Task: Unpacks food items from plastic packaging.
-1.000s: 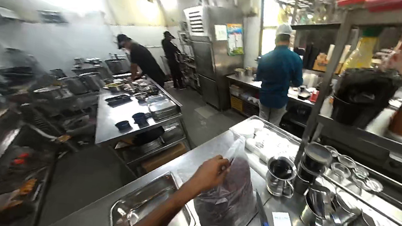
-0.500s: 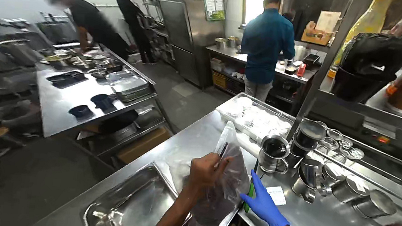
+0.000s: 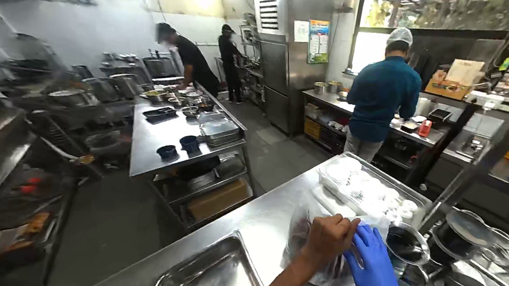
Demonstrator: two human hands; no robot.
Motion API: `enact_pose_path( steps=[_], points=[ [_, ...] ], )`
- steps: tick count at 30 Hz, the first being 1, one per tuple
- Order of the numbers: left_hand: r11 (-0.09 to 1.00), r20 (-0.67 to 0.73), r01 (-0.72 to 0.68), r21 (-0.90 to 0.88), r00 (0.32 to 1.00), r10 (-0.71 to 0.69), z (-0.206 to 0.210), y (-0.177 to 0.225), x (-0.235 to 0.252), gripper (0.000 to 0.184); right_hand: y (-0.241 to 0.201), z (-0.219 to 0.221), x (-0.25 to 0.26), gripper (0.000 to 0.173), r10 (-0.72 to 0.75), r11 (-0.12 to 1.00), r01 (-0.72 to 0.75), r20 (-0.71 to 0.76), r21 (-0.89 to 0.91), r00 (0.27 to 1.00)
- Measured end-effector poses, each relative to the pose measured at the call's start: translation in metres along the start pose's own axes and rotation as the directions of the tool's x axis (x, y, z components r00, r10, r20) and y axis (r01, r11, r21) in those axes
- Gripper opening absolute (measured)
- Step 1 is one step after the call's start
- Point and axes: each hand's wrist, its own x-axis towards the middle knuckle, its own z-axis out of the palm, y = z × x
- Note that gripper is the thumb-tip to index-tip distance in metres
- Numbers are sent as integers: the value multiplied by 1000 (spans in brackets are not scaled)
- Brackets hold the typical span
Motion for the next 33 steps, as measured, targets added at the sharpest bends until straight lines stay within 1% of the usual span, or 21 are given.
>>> enact_pose_path(
  steps=[2, 3, 4, 6, 7, 8, 10, 12, 14, 15, 16, 17, 19, 21, 23, 24, 25, 27, 29, 30, 33],
  points=[
    [994, 51, 108, 22, 993, -109, -5, -1, -4, 45, -1, 13, 6, 37, -7, 1000, 7, -26, 10, 1000],
    [988, 101, 152, 16, 983, -153, -11, 0, -4, 47, -6, 17, 8, 35, -5, 1000, 6, -47, 26, 999],
    [980, 182, 198, -2, 964, -194, -19, 2, -4, 49, -12, 20, 9, 33, 1, 999, 2, -60, 54, 998],
    [963, 373, 266, -48, 899, -230, -40, 1, 2, 53, -24, 23, 11, 36, 21, 988, -12, -56, 151, 998],
    [955, 474, 289, -72, 852, -222, -52, -1, 6, 55, -29, 23, 11, 35, 30, 978, -19, -50, 209, 998],
    [950, 569, 299, -92, 798, -197, -63, -5, 10, 57, -33, 22, 10, 31, 38, 963, -23, -49, 268, 998],
    [959, 720, 261, -111, 686, -103, -82, -13, 17, 59, -35, 17, 7, 22, 47, 922, -34, -26, 385, 999],
    [971, 806, 214, -105, 590, -42, -93, -21, 22, 58, -30, 13, 3, 20, 7, 899, -8, 5, 437, 1000],
    [982, 888, 184, -41, 457, -49, -101, -21, 30, 51, -21, 13, -2, 23, -45, 908, 30, 26, 417, 999],
    [986, 910, 168, -15, 411, -56, -104, -19, 35, 46, -19, 12, -2, 25, -51, 916, 33, 35, 400, 998],
    [988, 923, 155, 8, 379, -66, -106, -15, 41, 42, -19, 12, -1, 27, -42, 925, 25, 38, 379, 998],
    [990, 928, 142, 24, 364, -75, -108, -11, 48, 40, -22, 12, 2, 28, -21, 933, 7, 37, 359, 999],
    [991, 927, 134, 11, 370, -60, -111, -8, 59, 39, -35, 13, 8, 32, 27, 946, -39, 40, 321, 999],
    [991, 930, 133, -25, 366, -26, -113, -7, 67, 40, -47, 19, 9, 31, 75, 944, -67, -13, 322, 997],
    [992, 938, 121, -21, 345, -22, -113, -7, 69, 41, -49, 22, 7, 29, 109, 913, -78, -54, 400, 993],
    [993, 936, 119, -15, 350, -28, -113, -9, 67, 42, -46, 21, 5, 29, 107, 893, -73, -52, 443, 993],
    [992, 930, 124, -9, 366, -37, -113, -14, 66, 43, -42, 19, 5, 29, 93, 876, -61, -44, 478, 995],
    [990, 904, 137, -13, 425, -47, -112, -27, 61, 43, -35, 14, 5, 29, 57, 858, -29, -39, 514, 998],
    [990, 865, 142, -12, 499, -61, -113, -37, 59, 38, -30, 11, 10, 27, 15, 845, 3, -30, 534, 999],
    [989, 849, 145, 5, 522, -81, -114, -40, 60, 35, -29, 9, 13, 26, -2, 838, 13, -20, 546, 1000],
    [978, 820, 193, 83, 545, -177, -117, -44, 67, 34, -20, 7, 15, 24, 2, 818, -17, 26, 576, 1000]
  ],
)
